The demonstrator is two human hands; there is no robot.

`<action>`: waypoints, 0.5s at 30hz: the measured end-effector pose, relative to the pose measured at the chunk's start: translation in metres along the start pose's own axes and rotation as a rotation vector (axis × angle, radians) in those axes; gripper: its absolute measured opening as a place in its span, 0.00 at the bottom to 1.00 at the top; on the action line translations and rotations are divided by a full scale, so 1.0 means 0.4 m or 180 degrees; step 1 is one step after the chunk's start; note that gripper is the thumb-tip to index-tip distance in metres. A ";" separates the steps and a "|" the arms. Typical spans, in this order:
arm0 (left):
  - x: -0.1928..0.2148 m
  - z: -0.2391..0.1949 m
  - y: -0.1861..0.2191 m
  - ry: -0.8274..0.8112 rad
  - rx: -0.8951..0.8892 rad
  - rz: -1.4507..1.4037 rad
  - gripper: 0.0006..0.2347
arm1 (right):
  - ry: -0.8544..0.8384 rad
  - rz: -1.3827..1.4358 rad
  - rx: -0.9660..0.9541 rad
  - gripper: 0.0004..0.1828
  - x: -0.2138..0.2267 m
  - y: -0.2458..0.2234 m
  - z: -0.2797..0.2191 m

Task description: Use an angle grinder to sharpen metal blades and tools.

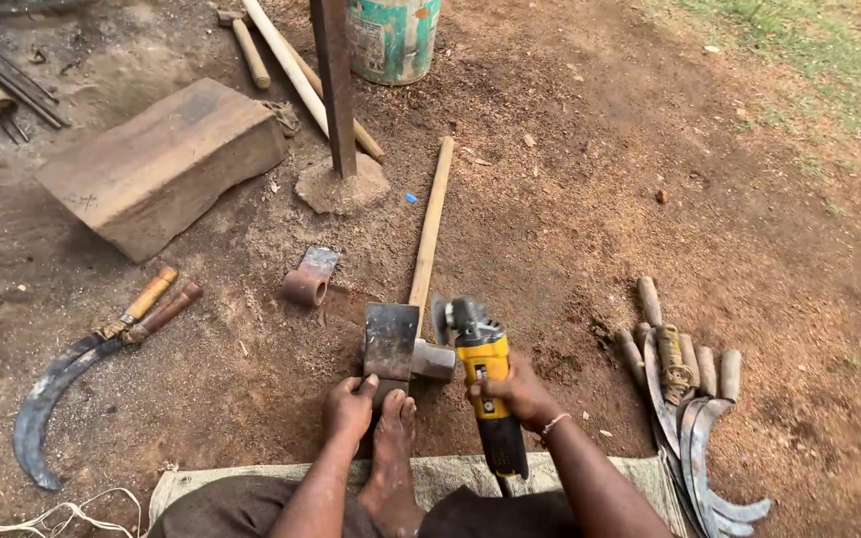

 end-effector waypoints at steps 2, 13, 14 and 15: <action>0.008 -0.005 0.010 0.0033 -0.0008 0.0079 0.17 | -0.0066 0.0043 -0.0066 0.30 -0.006 0.018 0.015; 0.015 -0.019 0.026 -0.0041 0.0006 0.0190 0.17 | -0.0513 0.1014 -0.0431 0.30 -0.059 0.123 0.066; 0.016 -0.022 0.026 -0.0014 0.0043 0.0253 0.17 | -0.0514 0.1012 -0.0370 0.30 -0.060 0.124 0.067; 0.017 -0.026 0.026 0.0012 0.0080 0.0317 0.17 | -0.0516 0.1010 -0.0308 0.29 -0.061 0.125 0.067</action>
Point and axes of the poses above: each hand's wrist, its own z-axis towards the middle knuckle, its own x-axis out of the back of the hand, y = z × x, the point moved 9 cm from there along z, towards the middle knuckle, and after that the axes turned 6 degrees about x, right-handed, at the moved point
